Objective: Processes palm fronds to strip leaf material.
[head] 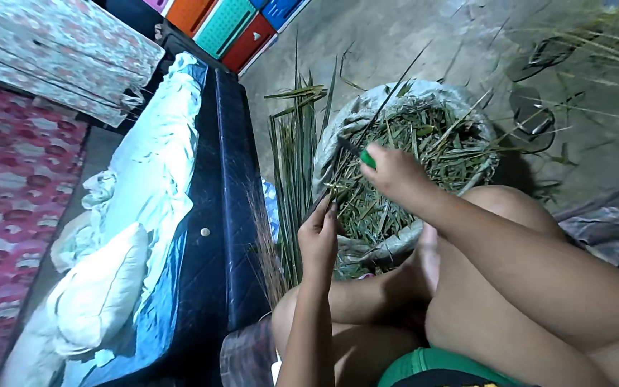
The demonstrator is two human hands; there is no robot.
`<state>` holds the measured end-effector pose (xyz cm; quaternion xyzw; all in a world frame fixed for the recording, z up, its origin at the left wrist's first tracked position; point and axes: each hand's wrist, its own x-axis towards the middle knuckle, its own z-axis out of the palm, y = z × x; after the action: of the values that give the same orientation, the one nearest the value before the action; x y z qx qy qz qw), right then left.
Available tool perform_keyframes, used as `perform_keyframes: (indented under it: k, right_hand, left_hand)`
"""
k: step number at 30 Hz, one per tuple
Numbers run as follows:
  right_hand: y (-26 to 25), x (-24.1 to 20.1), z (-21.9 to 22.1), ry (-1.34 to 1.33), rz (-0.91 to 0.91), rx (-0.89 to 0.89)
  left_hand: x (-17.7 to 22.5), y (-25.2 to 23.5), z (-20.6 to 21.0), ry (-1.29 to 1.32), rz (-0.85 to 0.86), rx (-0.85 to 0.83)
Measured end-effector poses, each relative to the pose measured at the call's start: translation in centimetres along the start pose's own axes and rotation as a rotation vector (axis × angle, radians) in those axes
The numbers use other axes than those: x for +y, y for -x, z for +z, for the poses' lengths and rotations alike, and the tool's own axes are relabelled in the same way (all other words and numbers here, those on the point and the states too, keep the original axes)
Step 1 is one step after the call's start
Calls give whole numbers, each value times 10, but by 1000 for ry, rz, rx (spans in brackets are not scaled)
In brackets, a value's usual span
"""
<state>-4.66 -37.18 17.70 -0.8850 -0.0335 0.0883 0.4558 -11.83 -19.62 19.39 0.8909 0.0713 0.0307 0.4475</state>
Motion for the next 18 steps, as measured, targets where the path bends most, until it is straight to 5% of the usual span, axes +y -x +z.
perform_keyframes:
  k: [6,12,18]
  right_hand:
    - [15,-5,13,48,-75,-224]
    - [-3,9,-4,-28,56,19]
    - [59,-38,29,49,-131,-532]
  left_hand:
    - [-1,3,-1,-9,-31,-61]
    - [-21,22,-21,-94,-34,-152]
    - [-28,26,-23,-178,-51,-23]
